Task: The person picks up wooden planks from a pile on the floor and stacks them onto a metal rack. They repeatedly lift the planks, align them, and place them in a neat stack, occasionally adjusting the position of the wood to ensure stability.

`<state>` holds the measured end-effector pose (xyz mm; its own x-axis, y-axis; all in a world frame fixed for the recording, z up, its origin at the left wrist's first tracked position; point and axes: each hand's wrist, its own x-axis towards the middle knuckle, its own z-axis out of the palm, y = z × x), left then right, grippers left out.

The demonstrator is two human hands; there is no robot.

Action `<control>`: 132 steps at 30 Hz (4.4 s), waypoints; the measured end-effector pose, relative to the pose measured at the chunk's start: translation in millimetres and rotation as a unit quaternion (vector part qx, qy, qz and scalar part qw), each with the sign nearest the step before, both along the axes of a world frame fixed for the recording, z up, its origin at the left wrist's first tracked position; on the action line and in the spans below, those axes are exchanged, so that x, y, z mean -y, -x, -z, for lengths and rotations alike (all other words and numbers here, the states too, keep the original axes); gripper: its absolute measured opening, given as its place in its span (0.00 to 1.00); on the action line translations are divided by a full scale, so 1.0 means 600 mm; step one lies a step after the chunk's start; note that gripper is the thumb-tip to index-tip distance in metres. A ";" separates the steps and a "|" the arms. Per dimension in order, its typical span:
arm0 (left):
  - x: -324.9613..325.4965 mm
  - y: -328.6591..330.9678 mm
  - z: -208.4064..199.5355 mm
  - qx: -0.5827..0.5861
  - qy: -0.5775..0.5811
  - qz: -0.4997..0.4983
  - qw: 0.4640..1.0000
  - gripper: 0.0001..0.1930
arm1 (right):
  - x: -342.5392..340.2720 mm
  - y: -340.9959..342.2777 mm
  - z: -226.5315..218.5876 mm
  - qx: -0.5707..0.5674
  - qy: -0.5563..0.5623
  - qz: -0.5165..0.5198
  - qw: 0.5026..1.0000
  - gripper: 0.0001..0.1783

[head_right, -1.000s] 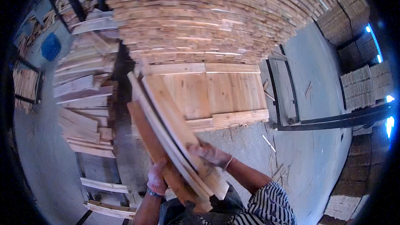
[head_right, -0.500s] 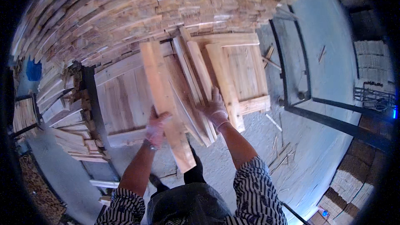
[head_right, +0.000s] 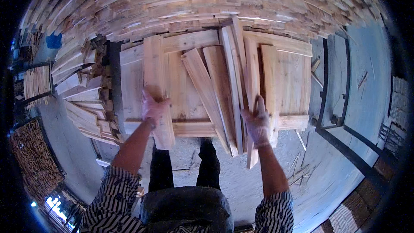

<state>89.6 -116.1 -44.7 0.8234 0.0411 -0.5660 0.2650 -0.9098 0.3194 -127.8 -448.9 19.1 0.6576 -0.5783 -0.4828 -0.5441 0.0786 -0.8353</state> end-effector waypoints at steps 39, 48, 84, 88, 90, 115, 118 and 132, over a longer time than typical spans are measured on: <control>-0.273 -0.202 0.018 -0.009 0.193 -0.110 0.975 0.37 | -0.514 -0.341 0.123 -0.216 0.243 -0.147 0.934 0.47; -0.286 -0.212 0.072 0.007 0.061 -0.001 0.998 0.52 | -0.397 -0.319 0.034 -0.297 0.243 -0.266 0.884 0.55; -0.131 -0.170 0.045 -0.061 -0.136 0.125 0.981 0.75 | -0.367 -0.347 0.085 -0.254 0.257 -0.121 0.924 0.51; -0.132 -0.194 0.025 -0.032 -0.203 0.148 0.967 0.77 | -0.275 -0.315 0.038 -0.163 0.230 -0.108 0.953 0.45; -0.135 -0.183 0.026 -0.066 -0.210 0.142 0.965 0.77 | -0.241 -0.312 0.046 -0.250 0.220 -0.124 0.935 0.49; -0.140 -0.177 0.006 0.000 -0.247 0.175 0.953 0.73 | -0.043 -0.118 -0.026 -0.077 -0.076 -0.046 0.993 0.40; -0.093 -0.180 -0.004 -0.048 -0.188 0.178 0.965 0.74 | -0.073 -0.084 0.101 0.022 -0.128 -0.047 0.990 0.35; -0.156 -0.177 0.046 -0.043 -0.155 0.150 0.976 0.75 | -0.166 -0.225 0.025 -0.314 0.231 -0.102 0.915 0.63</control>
<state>195.9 -22.4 -72.5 0.7748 -0.0129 -0.6320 -0.0135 -0.9999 0.0040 7.2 -349.3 3.9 0.4514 -0.7123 -0.5375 -0.8923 -0.3609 -0.2711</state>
